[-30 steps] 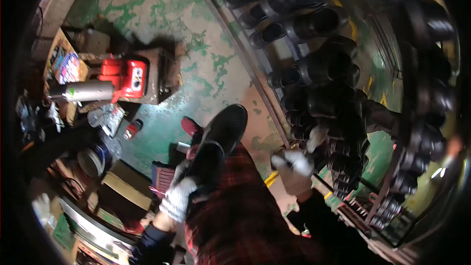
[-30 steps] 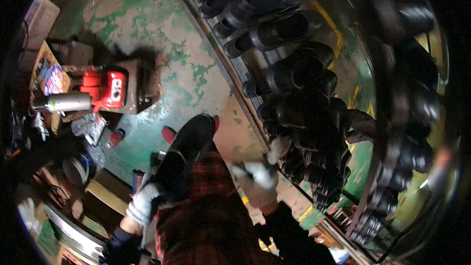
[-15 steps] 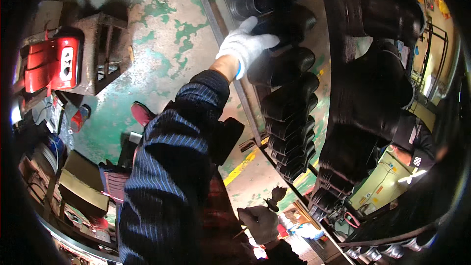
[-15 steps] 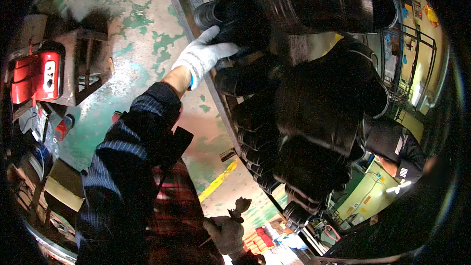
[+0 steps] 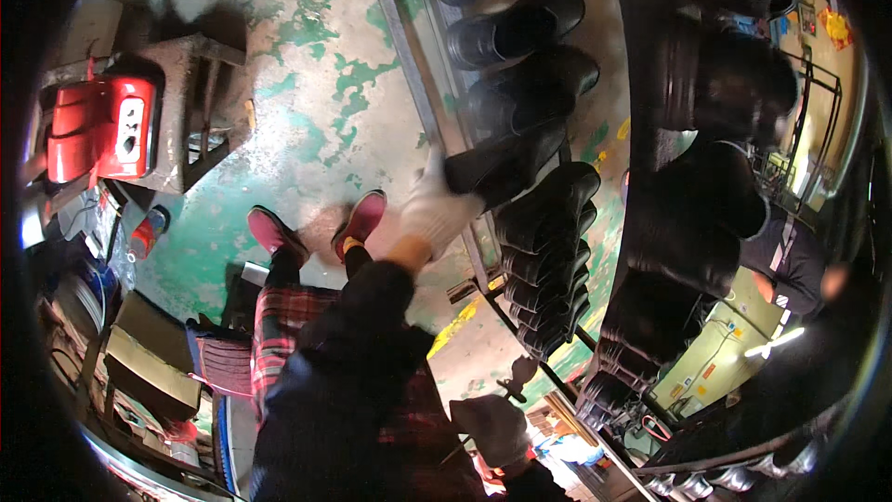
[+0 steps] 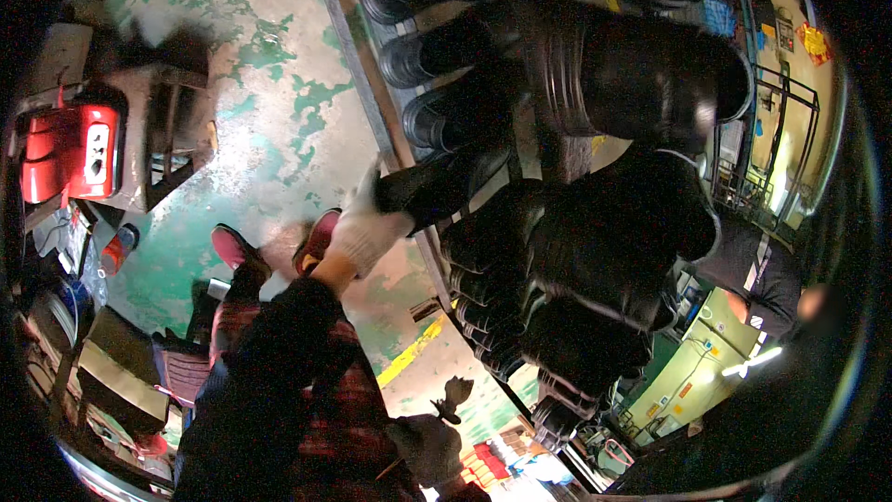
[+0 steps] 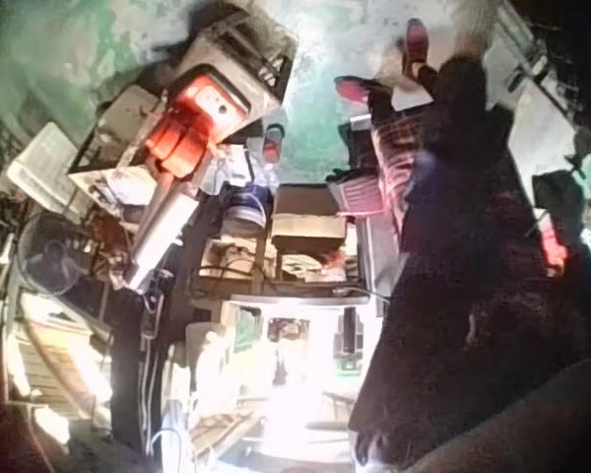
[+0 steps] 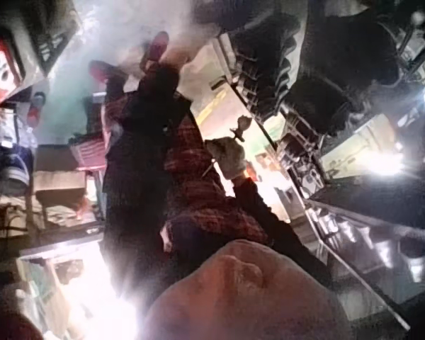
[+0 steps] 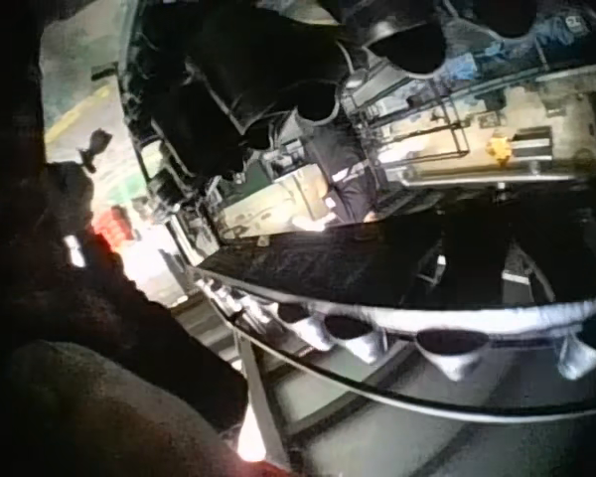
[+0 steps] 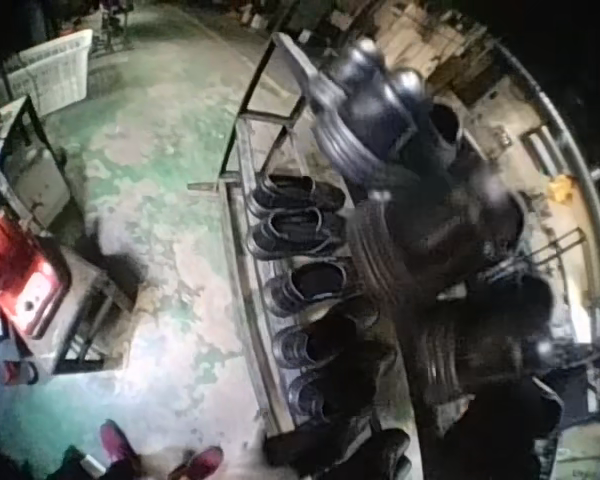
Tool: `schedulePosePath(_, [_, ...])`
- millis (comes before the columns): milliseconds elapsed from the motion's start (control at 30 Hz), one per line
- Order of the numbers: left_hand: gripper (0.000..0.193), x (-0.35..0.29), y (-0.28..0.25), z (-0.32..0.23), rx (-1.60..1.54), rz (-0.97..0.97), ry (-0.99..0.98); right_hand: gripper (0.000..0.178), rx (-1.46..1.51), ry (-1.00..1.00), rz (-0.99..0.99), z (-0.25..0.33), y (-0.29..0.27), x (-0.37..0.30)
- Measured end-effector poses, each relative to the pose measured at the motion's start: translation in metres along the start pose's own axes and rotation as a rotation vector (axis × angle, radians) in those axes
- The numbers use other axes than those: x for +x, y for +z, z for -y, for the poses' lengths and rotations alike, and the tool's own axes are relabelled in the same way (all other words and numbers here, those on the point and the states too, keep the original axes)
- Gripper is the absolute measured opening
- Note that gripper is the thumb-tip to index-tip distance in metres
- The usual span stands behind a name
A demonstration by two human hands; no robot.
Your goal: Applying glue or adhesive to the sole and edges of black shoes using a brush-tipped applicator.
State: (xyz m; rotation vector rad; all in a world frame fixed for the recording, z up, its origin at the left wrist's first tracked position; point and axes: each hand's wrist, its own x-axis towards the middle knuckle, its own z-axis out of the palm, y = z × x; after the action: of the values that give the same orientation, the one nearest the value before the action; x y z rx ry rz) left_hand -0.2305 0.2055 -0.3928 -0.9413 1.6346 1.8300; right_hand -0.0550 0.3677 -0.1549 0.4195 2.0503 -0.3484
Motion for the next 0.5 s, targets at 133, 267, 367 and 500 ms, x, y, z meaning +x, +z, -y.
schedulePosePath(133, [0.094, -0.106, -0.102, 0.066, 0.069, -0.116, 0.125, 0.034, 0.220, -0.033, 0.002, 0.037, 0.005, -0.001])
schedulePosePath(267, [0.093, -0.224, -0.206, 0.118, 0.187, -0.257, 0.425, 0.024, 0.324, -0.448, -0.277, 0.107, 0.014, 0.007])
schedulePosePath(367, [0.093, -0.302, -0.258, 0.141, 0.180, -0.340, 0.366, 0.032, 0.438, -0.561, -0.319, 0.166, 0.024, 0.020])
schedulePosePath(500, [0.093, -0.358, -0.287, 0.157, 0.049, -0.408, 0.285, 0.034, 0.616, -0.685, 0.069, 0.233, 0.046, 0.050])
